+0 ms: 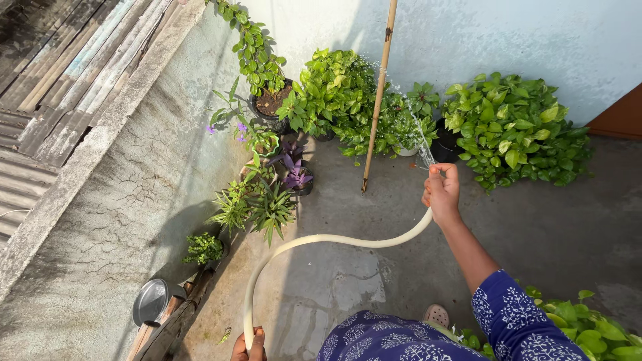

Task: The person waters potted plants and flowerbeds on a terrace and a balcony by hand with a hose.

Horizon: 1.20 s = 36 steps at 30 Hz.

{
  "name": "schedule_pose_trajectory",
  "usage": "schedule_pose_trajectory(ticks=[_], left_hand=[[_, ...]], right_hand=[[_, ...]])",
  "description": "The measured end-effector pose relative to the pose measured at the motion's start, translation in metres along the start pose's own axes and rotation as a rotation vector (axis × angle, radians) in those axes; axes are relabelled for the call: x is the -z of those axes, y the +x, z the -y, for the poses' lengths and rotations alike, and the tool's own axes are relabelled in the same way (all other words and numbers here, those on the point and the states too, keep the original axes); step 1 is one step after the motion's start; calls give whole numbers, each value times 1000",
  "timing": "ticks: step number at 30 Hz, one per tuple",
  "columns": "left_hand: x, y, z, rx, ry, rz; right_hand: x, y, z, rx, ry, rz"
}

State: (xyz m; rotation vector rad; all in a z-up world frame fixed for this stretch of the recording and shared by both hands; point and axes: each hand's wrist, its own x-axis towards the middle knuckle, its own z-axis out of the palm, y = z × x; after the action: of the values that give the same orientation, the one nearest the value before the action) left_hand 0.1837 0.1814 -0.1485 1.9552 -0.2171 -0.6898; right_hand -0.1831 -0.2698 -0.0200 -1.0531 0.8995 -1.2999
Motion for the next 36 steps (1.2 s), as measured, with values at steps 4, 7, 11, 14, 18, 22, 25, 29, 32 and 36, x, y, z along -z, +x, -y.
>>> schedule_pose_trajectory(ticks=[4, 7, 11, 14, 18, 22, 25, 29, 32, 36], left_hand=[[-3, 4, 0, -16, -36, 13], [-5, 8, 0, -1, -24, 44], [-6, 7, 3, -22, -64, 19], [-3, 5, 3, -69, -97, -1], [-2, 4, 6, -106, -170, 8], [3, 7, 6, -50, -142, 2], [6, 8, 8, -65, -124, 1], [9, 9, 10, -58, -111, 1], [14, 11, 11, -65, -107, -5], [20, 16, 10, -71, -65, 11]], right_hand=[[5, -2, -2, -3, 13, 2], [8, -6, -4, -14, -4, 7], [10, -12, -6, -24, 0, 4], [9, -14, -6, -26, 15, 4], [3, -16, -6, -23, 9, 2], [-3, -17, -7, -35, 2, 30], [-9, -19, -8, -54, -16, 41], [-17, -20, -9, -78, -31, 60], [-22, -19, -10, -69, -37, 77], [-29, -19, -11, -62, -17, 85]])
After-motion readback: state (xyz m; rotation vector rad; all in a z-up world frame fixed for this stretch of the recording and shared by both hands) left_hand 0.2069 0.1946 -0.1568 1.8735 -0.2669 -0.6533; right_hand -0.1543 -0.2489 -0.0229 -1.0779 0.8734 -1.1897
